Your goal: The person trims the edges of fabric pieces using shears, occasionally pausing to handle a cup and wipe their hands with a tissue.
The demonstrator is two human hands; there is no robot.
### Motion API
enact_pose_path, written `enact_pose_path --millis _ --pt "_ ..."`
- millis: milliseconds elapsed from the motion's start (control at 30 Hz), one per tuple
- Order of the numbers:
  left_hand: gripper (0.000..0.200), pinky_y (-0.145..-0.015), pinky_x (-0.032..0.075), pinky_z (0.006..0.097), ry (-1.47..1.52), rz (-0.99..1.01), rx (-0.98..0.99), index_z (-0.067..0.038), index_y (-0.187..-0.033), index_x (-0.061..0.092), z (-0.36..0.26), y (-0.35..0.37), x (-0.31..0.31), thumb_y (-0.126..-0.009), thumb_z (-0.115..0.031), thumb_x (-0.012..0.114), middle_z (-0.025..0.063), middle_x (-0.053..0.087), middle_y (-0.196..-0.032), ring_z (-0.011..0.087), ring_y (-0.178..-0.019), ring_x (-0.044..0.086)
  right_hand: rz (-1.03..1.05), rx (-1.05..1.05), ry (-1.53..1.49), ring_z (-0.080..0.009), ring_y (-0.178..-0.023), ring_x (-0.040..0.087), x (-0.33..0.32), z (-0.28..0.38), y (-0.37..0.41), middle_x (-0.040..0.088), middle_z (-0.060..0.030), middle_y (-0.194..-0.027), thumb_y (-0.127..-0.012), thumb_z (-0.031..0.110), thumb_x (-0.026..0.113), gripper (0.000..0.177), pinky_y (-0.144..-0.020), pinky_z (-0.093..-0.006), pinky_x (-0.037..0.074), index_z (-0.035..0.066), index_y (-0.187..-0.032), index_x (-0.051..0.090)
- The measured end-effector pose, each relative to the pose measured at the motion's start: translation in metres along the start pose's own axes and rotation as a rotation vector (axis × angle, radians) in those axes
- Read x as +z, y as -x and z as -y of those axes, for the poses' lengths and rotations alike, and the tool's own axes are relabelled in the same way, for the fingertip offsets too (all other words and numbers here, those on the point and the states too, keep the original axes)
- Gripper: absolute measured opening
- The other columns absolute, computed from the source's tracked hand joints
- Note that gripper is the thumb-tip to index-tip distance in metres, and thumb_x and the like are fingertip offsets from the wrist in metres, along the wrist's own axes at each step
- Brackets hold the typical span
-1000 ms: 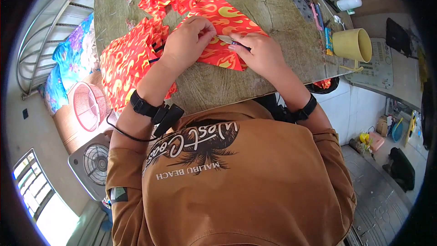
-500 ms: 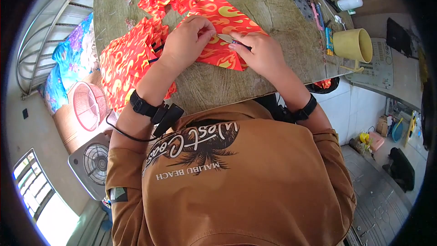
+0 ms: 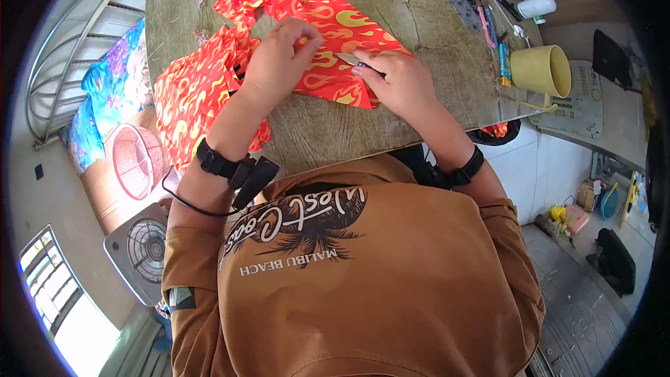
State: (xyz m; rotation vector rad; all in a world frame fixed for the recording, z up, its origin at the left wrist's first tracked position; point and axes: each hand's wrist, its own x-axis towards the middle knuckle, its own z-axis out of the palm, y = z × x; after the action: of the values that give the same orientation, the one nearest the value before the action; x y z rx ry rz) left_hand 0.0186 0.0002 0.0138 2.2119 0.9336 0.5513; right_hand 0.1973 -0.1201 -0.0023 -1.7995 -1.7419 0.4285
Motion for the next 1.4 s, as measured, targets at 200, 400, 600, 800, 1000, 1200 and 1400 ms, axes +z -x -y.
enact_pose_path --millis 200,400,600,800,1000,1200,1400 --pt "0.02 -0.068 0.048 0.0352 -0.034 -0.047 -0.175 -0.006 -0.094 0.06 -0.001 -0.002 -0.029 -0.079 -0.017 0.065 0.0091 0.061 -0.089 0.0255 -0.078 0.06 0.015 0.157 -0.107 -0.0222 -0.073 0.064 -0.017 -0.001 0.002 0.065 -0.0121 -0.083 -0.079 0.028 0.066 0.032 -0.063 -0.0325 0.049 0.01 -0.106 0.065" --pt "0.026 -0.079 0.045 0.0352 -0.089 0.192 0.418 -0.009 -0.094 0.061 0.008 0.013 -0.031 -0.072 -0.019 0.072 0.0062 0.061 -0.093 0.0244 -0.089 0.057 0.142 0.112 -0.14 -0.0227 -0.076 0.064 -0.025 0.008 0.017 0.065 -0.0122 -0.084 -0.075 0.03 0.07 0.037 -0.064 -0.0334 0.048 0.01 -0.106 0.064" --pt "0.024 -0.087 0.042 0.0367 -0.198 0.27 0.405 -0.009 -0.09 0.06 0.003 0.021 -0.023 -0.071 -0.017 0.072 0.0061 0.06 -0.098 0.0252 -0.097 0.055 0.365 0.223 0.05 -0.0251 -0.08 0.064 -0.027 0.025 0.008 0.065 -0.0125 -0.088 -0.072 0.03 0.072 0.036 -0.067 -0.0342 0.048 0.008 -0.099 0.062" --pt "0.016 -0.087 0.042 0.0352 -0.053 0.257 0.289 -0.004 -0.086 0.058 0.006 0.017 -0.023 -0.076 -0.012 0.068 0.0077 0.057 -0.102 0.0238 -0.098 0.055 0.153 -0.001 -0.078 -0.0251 -0.076 0.063 -0.024 0.013 0.005 0.063 -0.0117 -0.084 -0.074 0.023 0.071 0.028 -0.067 -0.0331 0.048 0.006 -0.093 0.06" --pt "0.019 -0.081 0.045 0.0368 0.205 0.096 0.112 -0.005 -0.089 0.058 0.002 0.011 -0.017 -0.078 -0.017 0.067 0.0108 0.061 -0.091 0.0277 -0.09 0.058 -0.17 -0.009 -0.194 -0.0162 -0.065 0.06 -0.036 0.02 -0.008 0.06 -0.0085 -0.079 -0.079 0.017 0.069 0.024 -0.057 -0.0279 0.046 0.002 -0.094 0.056" --pt "0.023 -0.074 0.047 0.031 0.024 -0.019 0.209 -0.004 -0.095 0.059 0.016 0.004 -0.019 -0.08 -0.02 0.067 0.0071 0.063 -0.087 0.0198 -0.084 0.06 -0.193 -0.014 -0.496 -0.0078 -0.055 0.057 -0.052 0.035 -0.016 0.06 -0.0044 -0.081 -0.086 0.018 0.062 0.028 -0.044 -0.0192 0.04 0.001 -0.105 0.049" --pt "0.023 -0.075 0.046 0.0236 0.425 0.027 -0.059 -0.005 -0.101 0.06 0.01 0.001 -0.048 -0.085 -0.02 0.064 -0.0003 0.062 -0.088 0.0086 -0.081 0.057 -0.316 0.068 -0.625 -0.0099 -0.054 0.059 -0.057 0.023 -0.021 0.061 -0.0049 -0.081 -0.089 0.018 0.058 0.026 -0.042 -0.0184 0.041 0.002 -0.105 0.047"
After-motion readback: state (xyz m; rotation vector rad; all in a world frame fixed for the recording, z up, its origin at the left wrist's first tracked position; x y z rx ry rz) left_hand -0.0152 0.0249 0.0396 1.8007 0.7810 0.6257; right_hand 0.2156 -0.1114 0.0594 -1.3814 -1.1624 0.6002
